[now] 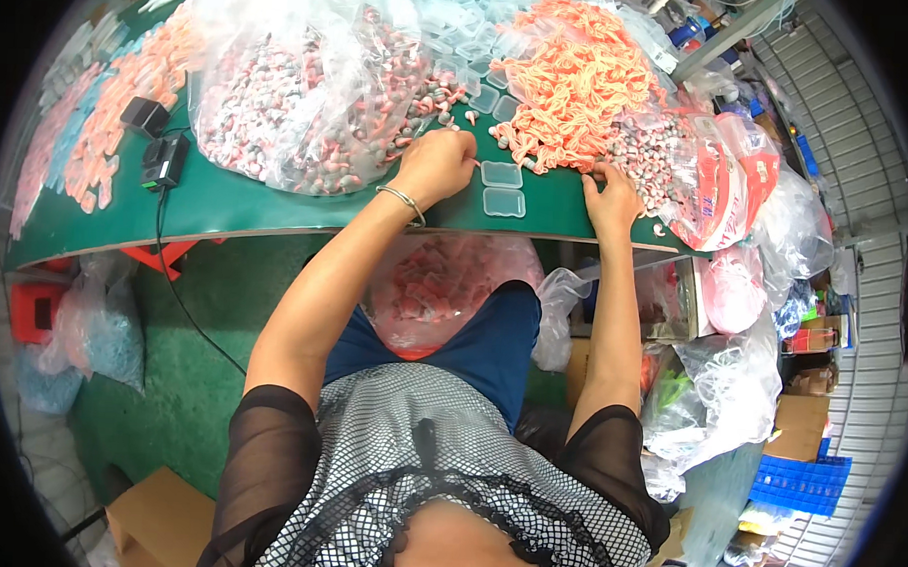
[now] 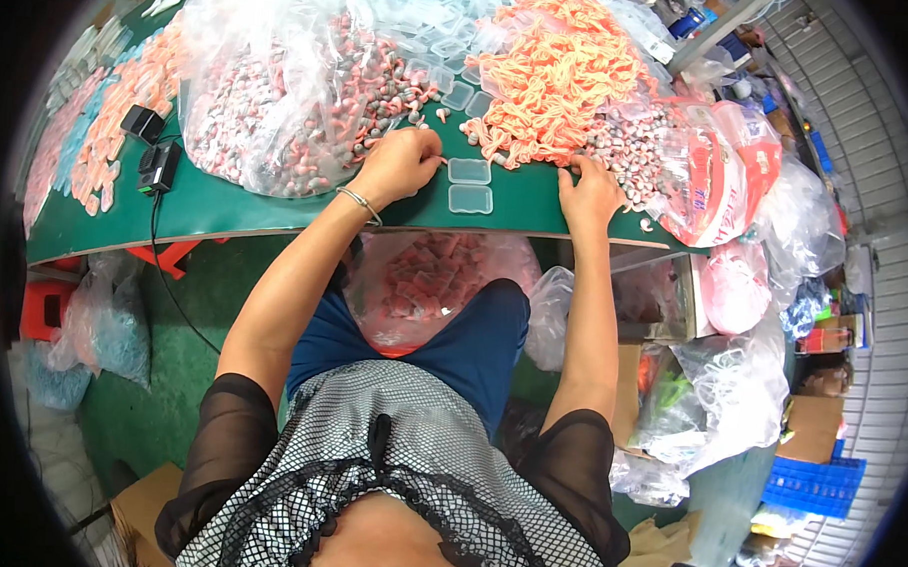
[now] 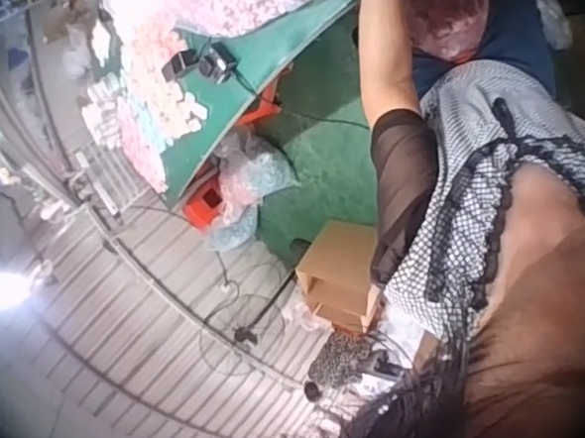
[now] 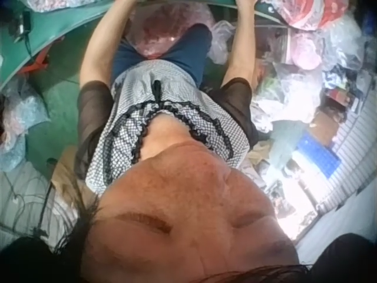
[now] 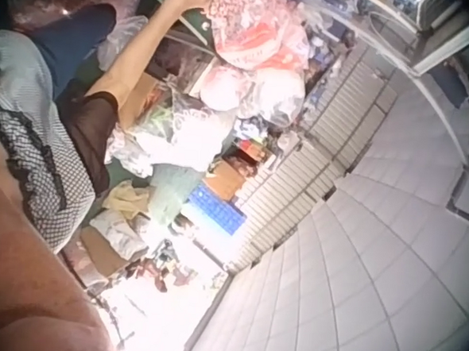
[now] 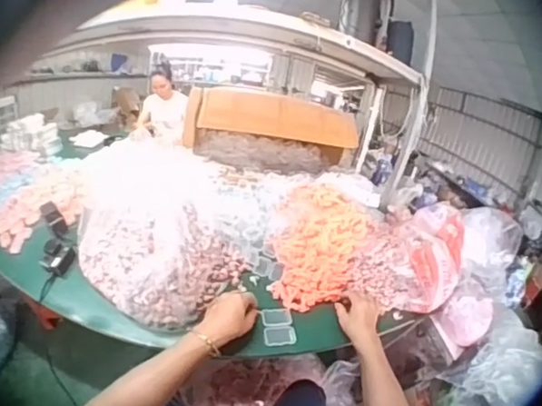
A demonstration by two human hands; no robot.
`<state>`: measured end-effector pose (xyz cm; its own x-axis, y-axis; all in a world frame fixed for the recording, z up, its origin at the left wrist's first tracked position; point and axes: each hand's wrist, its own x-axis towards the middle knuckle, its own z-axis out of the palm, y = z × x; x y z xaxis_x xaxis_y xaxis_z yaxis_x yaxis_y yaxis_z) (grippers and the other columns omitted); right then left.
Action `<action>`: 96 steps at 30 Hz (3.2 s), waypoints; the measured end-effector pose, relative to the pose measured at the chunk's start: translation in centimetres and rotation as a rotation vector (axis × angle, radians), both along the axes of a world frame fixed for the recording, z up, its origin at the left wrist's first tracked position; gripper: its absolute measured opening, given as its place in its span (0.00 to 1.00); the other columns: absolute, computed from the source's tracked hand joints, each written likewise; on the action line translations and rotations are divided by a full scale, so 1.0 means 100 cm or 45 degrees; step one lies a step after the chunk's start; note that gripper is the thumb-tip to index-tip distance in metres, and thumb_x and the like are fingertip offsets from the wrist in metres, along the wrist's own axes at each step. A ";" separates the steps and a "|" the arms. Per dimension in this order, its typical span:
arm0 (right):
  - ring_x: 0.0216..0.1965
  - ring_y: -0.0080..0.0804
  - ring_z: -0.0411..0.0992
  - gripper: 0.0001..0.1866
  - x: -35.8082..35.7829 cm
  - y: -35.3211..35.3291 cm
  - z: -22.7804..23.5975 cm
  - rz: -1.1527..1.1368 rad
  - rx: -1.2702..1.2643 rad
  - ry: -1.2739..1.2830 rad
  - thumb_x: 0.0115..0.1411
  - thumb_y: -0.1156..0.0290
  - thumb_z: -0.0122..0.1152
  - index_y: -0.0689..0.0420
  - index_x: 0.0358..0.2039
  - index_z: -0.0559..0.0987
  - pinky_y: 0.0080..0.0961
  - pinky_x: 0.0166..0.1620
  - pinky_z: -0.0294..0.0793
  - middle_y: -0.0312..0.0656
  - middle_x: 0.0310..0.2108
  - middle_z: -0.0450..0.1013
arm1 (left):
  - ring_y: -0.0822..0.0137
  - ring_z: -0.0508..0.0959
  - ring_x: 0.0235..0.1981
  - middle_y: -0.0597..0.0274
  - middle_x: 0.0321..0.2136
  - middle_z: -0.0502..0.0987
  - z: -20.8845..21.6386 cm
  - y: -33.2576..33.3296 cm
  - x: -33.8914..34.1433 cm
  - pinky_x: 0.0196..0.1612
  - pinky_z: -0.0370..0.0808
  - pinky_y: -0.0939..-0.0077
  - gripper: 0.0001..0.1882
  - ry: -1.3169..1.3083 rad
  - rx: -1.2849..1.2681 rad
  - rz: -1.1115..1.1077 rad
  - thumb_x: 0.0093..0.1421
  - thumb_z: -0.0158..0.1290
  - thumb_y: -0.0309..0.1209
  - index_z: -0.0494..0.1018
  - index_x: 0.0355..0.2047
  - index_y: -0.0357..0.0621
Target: The person is sorting small pink and white plastic components and placing them into small clear plastic boxes.
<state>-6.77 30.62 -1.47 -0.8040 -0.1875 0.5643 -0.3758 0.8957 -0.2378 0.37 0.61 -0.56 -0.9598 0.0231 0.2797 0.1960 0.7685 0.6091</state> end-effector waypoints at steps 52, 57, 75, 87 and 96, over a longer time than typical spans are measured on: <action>0.37 0.34 0.75 0.06 0.061 -0.025 0.031 0.559 -0.256 -0.078 0.49 0.73 0.66 0.53 0.29 0.80 0.32 0.46 0.66 0.37 0.31 0.77 | 0.58 0.76 0.34 0.63 0.25 0.77 0.013 0.045 0.054 0.36 0.66 0.60 0.05 0.208 0.012 -0.022 0.54 0.60 0.35 0.79 0.28 0.49; 0.41 0.34 0.73 0.08 0.074 -0.063 0.032 0.872 -0.060 -0.166 0.49 0.75 0.64 0.52 0.31 0.79 0.33 0.49 0.63 0.35 0.34 0.76 | 0.59 0.75 0.35 0.64 0.27 0.77 0.010 0.050 0.058 0.36 0.65 0.61 0.04 0.259 -0.067 -0.004 0.53 0.60 0.34 0.79 0.28 0.50; 0.45 0.35 0.71 0.11 0.017 -0.085 0.036 0.549 0.237 0.181 0.50 0.76 0.64 0.50 0.36 0.82 0.37 0.50 0.63 0.35 0.39 0.75 | 0.62 0.72 0.40 0.66 0.34 0.75 0.007 0.042 0.065 0.42 0.62 0.62 0.22 0.264 -0.280 -0.007 0.44 0.66 0.41 0.77 0.40 0.50; 0.36 0.33 0.73 0.08 0.041 -0.075 0.051 0.762 0.096 0.079 0.51 0.69 0.67 0.51 0.32 0.79 0.34 0.49 0.62 0.34 0.29 0.76 | 0.62 0.73 0.40 0.66 0.33 0.76 0.007 0.039 0.064 0.43 0.61 0.61 0.23 0.230 -0.249 -0.023 0.42 0.68 0.40 0.77 0.39 0.49; 0.34 0.37 0.73 0.06 0.059 -0.077 0.034 0.932 0.009 -0.178 0.52 0.73 0.66 0.57 0.31 0.79 0.34 0.46 0.66 0.38 0.29 0.75 | 0.63 0.74 0.38 0.69 0.32 0.77 0.011 0.044 0.064 0.41 0.60 0.61 0.24 0.239 -0.177 0.016 0.43 0.68 0.39 0.76 0.42 0.51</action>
<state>-0.89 22.92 1.90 -0.5365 -0.7058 0.4626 -0.8434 0.4298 -0.3223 6.74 4.99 0.56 -0.8918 0.0624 0.4482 0.2859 0.8455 0.4511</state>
